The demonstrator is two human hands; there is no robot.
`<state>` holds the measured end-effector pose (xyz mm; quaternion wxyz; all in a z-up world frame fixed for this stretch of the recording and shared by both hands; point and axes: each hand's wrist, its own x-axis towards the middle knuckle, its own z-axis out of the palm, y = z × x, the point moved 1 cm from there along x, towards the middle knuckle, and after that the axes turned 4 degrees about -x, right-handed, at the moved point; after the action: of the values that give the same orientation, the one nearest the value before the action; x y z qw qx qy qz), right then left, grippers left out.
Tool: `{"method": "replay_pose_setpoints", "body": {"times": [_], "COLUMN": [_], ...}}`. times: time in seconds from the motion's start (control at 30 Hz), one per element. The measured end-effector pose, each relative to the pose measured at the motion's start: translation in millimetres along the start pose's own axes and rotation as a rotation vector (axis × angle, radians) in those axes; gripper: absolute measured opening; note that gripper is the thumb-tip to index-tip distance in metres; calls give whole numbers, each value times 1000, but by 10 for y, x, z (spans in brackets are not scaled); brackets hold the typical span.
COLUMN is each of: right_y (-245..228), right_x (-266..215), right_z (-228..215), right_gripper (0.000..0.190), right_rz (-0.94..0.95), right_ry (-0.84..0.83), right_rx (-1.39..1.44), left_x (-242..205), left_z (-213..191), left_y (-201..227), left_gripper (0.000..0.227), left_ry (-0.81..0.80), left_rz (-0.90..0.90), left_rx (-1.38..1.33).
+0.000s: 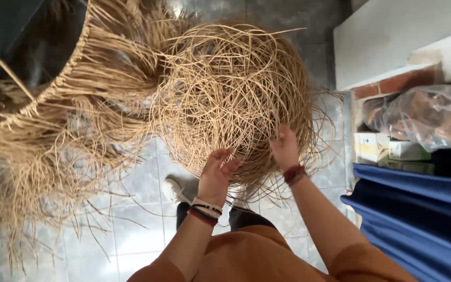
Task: Weaving and knotting straw fibers onto a circular frame to create a decorative object
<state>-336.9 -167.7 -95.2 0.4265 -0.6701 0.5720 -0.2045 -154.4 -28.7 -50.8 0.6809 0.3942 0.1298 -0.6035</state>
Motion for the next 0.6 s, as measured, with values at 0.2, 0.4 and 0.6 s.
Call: {"method": "replay_pose_setpoints", "body": {"times": [0.2, 0.4, 0.6], "right_y": [706, -525, -695], "right_x": [692, 60, -1023], "right_z": [221, -360, -1089], "right_gripper": [28, 22, 23], "right_rz": [435, 418, 64], "right_ry": [-157, -217, -380], "right_rx": [343, 391, 34], "left_x": [-25, -197, 53], "left_z": [-134, 169, 898], "left_y": [-422, -1003, -567], "left_gripper": [18, 85, 73], "left_ry": [45, -163, -251], "left_rz": [-91, -630, -433], "left_rx": [153, 260, -153]}}
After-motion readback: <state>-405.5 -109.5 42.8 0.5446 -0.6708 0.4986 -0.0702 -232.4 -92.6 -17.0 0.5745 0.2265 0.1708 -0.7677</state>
